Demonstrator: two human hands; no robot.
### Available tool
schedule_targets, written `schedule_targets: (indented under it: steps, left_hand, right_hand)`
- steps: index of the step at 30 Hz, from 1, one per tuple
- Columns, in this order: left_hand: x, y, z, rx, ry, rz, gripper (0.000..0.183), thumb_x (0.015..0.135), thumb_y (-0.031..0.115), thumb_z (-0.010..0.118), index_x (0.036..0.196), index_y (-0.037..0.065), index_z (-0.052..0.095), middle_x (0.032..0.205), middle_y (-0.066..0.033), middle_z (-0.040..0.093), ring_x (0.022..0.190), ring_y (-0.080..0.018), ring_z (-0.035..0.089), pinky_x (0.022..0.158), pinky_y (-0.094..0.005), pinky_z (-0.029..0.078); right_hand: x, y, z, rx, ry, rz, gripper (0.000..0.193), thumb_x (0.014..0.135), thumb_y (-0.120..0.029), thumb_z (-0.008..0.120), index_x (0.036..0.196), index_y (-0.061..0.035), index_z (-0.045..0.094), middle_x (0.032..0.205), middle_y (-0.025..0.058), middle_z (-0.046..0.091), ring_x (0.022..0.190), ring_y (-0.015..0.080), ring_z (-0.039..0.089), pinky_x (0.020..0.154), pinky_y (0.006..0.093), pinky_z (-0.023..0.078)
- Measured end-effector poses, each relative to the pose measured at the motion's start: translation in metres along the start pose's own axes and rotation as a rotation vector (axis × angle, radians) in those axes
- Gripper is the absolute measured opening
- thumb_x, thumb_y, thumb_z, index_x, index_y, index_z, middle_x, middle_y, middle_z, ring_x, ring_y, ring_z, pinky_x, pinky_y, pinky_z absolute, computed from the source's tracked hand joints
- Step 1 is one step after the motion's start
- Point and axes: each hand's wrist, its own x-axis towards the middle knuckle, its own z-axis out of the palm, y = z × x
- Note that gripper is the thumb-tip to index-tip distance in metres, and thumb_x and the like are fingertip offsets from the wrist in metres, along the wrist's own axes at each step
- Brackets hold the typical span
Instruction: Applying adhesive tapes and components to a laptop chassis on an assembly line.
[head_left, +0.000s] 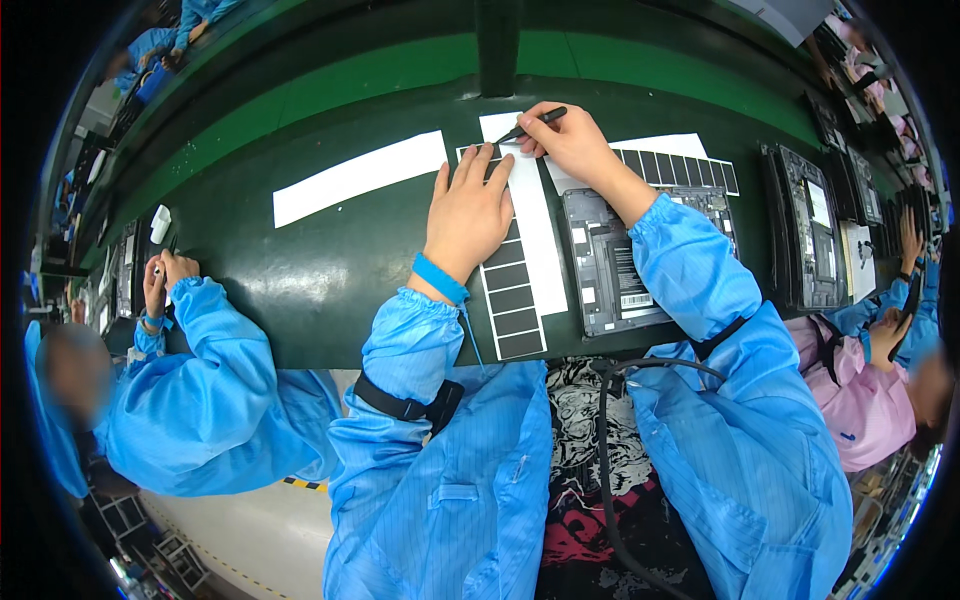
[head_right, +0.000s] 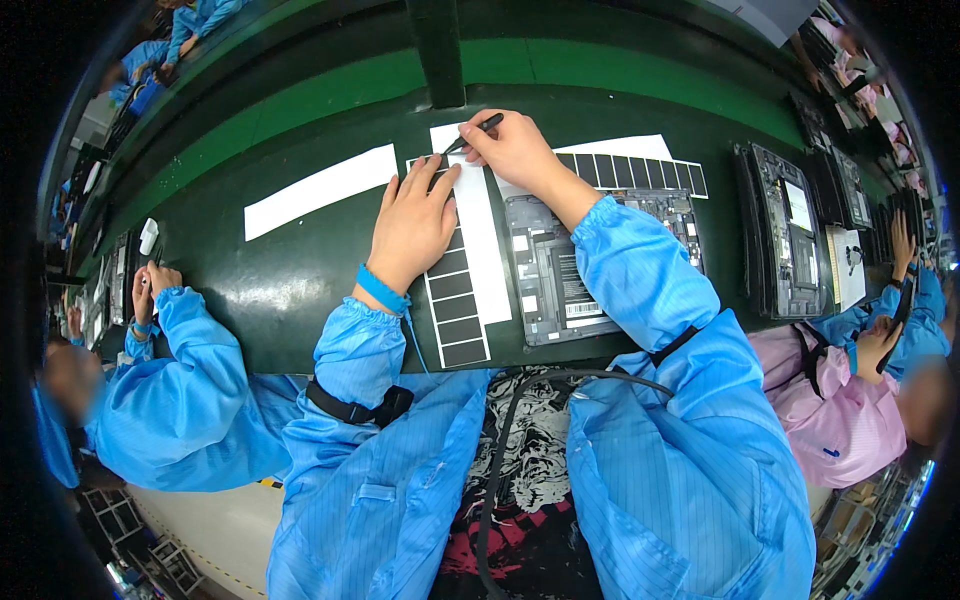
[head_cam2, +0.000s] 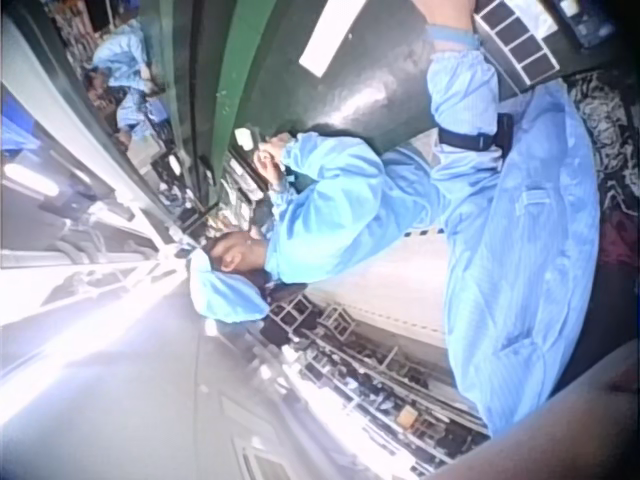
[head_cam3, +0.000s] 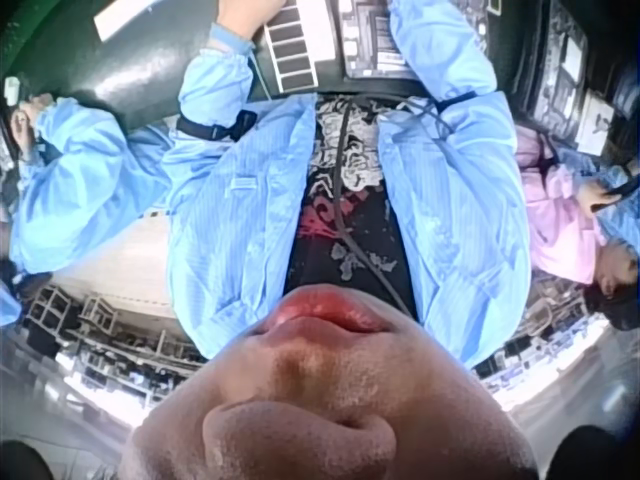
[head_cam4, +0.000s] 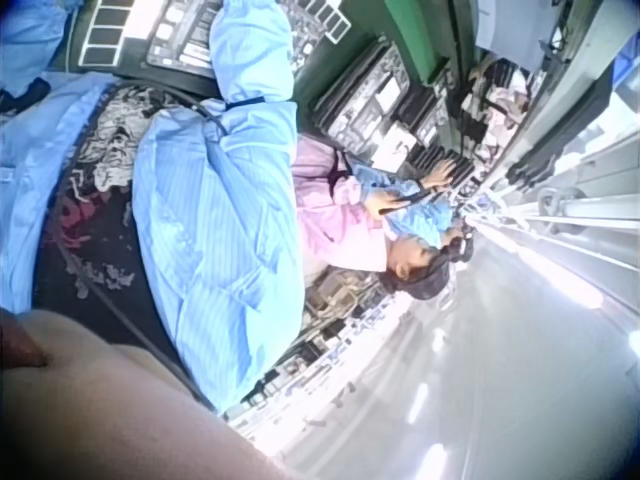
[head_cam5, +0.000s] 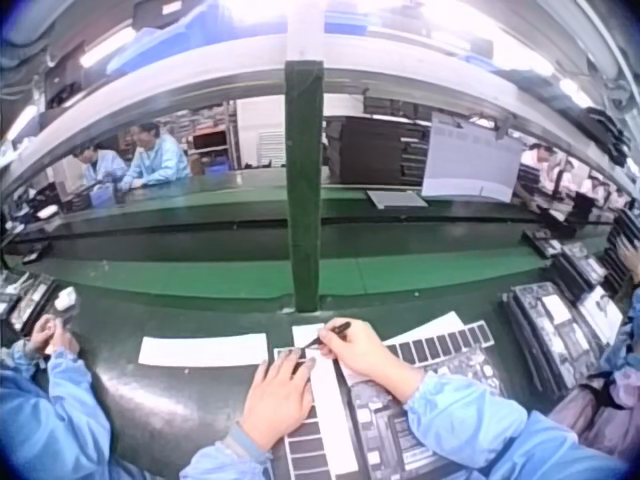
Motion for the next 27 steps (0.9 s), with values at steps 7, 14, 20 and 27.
schedule_targets:
  steps: [7, 14, 20, 27]
  left_hand:
    - [0.001, 0.002, 0.001, 0.035, -0.004, -0.004, 0.043, 0.091, 0.019, 0.051, 0.134, 0.014, 0.051, 0.142, -0.0154, 0.046, 0.134, -0.0331, 0.041, 0.109, -0.0532, 0.033]
    - [0.001, -0.002, 0.003, -0.015, 0.003, -0.022, 0.038, 0.091, 0.017, 0.051, 0.129, 0.014, 0.054, 0.141, -0.0186, 0.045, 0.134, -0.0353, 0.041, 0.109, -0.0553, 0.032]
    - [-0.004, 0.001, 0.002, -0.089, 0.014, -0.042, 0.037, 0.09, 0.017, 0.053, 0.126, 0.013, 0.052, 0.141, -0.0202, 0.044, 0.135, -0.0372, 0.038, 0.109, -0.0587, 0.029]
    - [0.0, 0.004, 0.005, -0.147, 0.017, -0.009, 0.032, 0.089, 0.019, 0.054, 0.12, 0.012, 0.054, 0.141, -0.0187, 0.044, 0.136, -0.0345, 0.037, 0.11, -0.0575, 0.028]
  right_hand:
    - [-0.002, -0.001, 0.004, 0.046, 0.027, -0.087, 0.025, 0.092, -0.012, 0.06, 0.105, 0.0085, 0.065, 0.082, 0.0144, 0.071, 0.073, 0.0161, 0.07, 0.068, 0.0269, 0.056]
    - [-0.012, -0.017, 0.009, -0.103, 0.006, -0.131, 0.023, 0.094, -0.008, 0.058, 0.112, 0.0054, 0.066, 0.09, 0.0129, 0.07, 0.078, 0.0139, 0.068, 0.073, 0.0262, 0.056]
    - [-0.022, -0.019, 0.01, -0.209, 0.057, -0.312, 0.019, 0.089, -0.013, 0.062, 0.1, -0.0005, 0.071, 0.091, 0.0148, 0.072, 0.077, 0.0236, 0.071, 0.07, 0.0296, 0.056]
    - [-0.05, -0.049, -0.017, 0.043, 0.099, -0.255, 0.019, 0.092, -0.009, 0.061, 0.101, 0.0065, 0.069, 0.094, 0.0142, 0.072, 0.086, 0.0187, 0.071, 0.078, 0.0283, 0.057]
